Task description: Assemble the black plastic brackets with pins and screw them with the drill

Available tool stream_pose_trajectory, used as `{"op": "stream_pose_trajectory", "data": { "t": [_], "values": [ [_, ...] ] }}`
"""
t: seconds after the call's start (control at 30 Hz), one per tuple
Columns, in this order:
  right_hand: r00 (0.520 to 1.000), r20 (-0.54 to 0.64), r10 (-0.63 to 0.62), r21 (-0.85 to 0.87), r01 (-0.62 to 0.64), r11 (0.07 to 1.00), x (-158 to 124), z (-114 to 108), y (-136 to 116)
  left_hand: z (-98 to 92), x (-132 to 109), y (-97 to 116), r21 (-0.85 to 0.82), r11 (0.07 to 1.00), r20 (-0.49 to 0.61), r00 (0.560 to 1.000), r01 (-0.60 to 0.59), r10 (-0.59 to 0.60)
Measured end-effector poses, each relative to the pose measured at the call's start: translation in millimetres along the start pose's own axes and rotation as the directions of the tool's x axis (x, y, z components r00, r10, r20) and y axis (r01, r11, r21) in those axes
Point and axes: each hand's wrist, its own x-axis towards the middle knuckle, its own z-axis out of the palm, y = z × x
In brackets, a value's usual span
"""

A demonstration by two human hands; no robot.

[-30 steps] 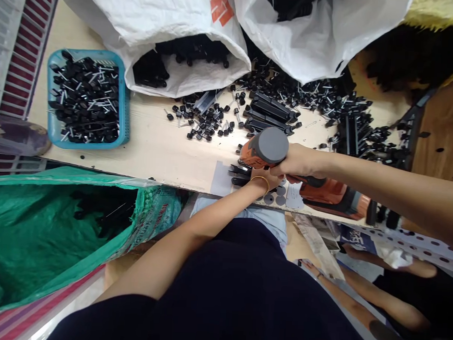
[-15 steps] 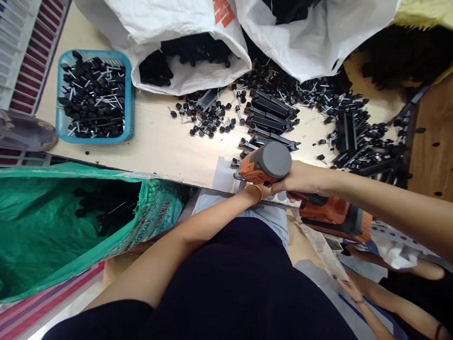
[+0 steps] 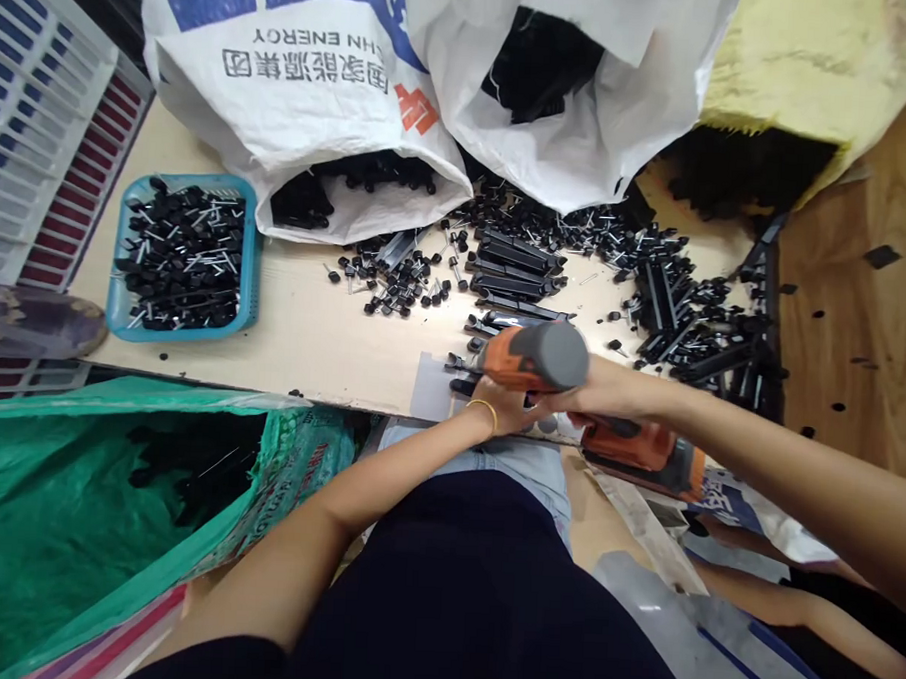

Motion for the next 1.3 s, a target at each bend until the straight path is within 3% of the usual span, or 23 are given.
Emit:
{"op": "stream_pose_trajectory", "data": {
  "t": [0.07, 0.2, 0.3, 0.4, 0.67, 0.83, 1.0, 1.3],
  "values": [
    [0.992, -0.105, 0.071, 0.097, -0.061, 0.993, -7.4, -26.2, 12.9, -13.3, 8.3, -4.8, 0.108, 0.991, -0.005, 0.997, -0.075, 0.076],
    [0.926, -0.352, 0.132, 0.238, -0.048, 0.970, -3.1, -77.1, 20.3, -47.1, 72.2, -18.3, 0.235, 0.969, -0.205, 0.979, 0.073, -0.024],
    [0.906, -0.395, 0.154, 0.218, -0.070, 0.973, 15.9, -102.9, 15.8, -62.0, 130.7, -31.9, 0.257, 0.956, -0.303, 0.951, 0.140, -0.058],
    [0.918, -0.354, 0.176, 0.179, -0.118, 0.977, 36.7, -118.5, 14.9, -60.9, 161.1, -45.3, 0.270, 0.949, -0.278, 0.957, 0.163, -0.085],
    [0.926, -0.304, 0.221, 0.055, -0.215, 0.975, 55.6, -135.5, 8.1, -56.7, 158.3, -51.0, 0.255, 0.959, -0.226, 0.972, 0.123, -0.064],
    [0.940, -0.281, 0.192, 0.089, -0.174, 0.981, 37.6, -128.9, 11.8, -58.9, 160.7, -52.6, 0.225, 0.970, -0.201, 0.978, 0.096, -0.050],
    [0.941, -0.207, 0.268, 0.181, -0.232, 0.956, 21.4, -116.7, 19.8, -57.0, 160.1, -53.0, 0.220, 0.970, -0.210, 0.976, 0.107, -0.060],
    [0.949, -0.217, 0.228, 0.013, -0.231, 0.973, 49.9, -117.0, 12.6, -55.4, 163.7, -56.5, 0.218, 0.973, -0.180, 0.983, 0.070, -0.030]
  ]
}}
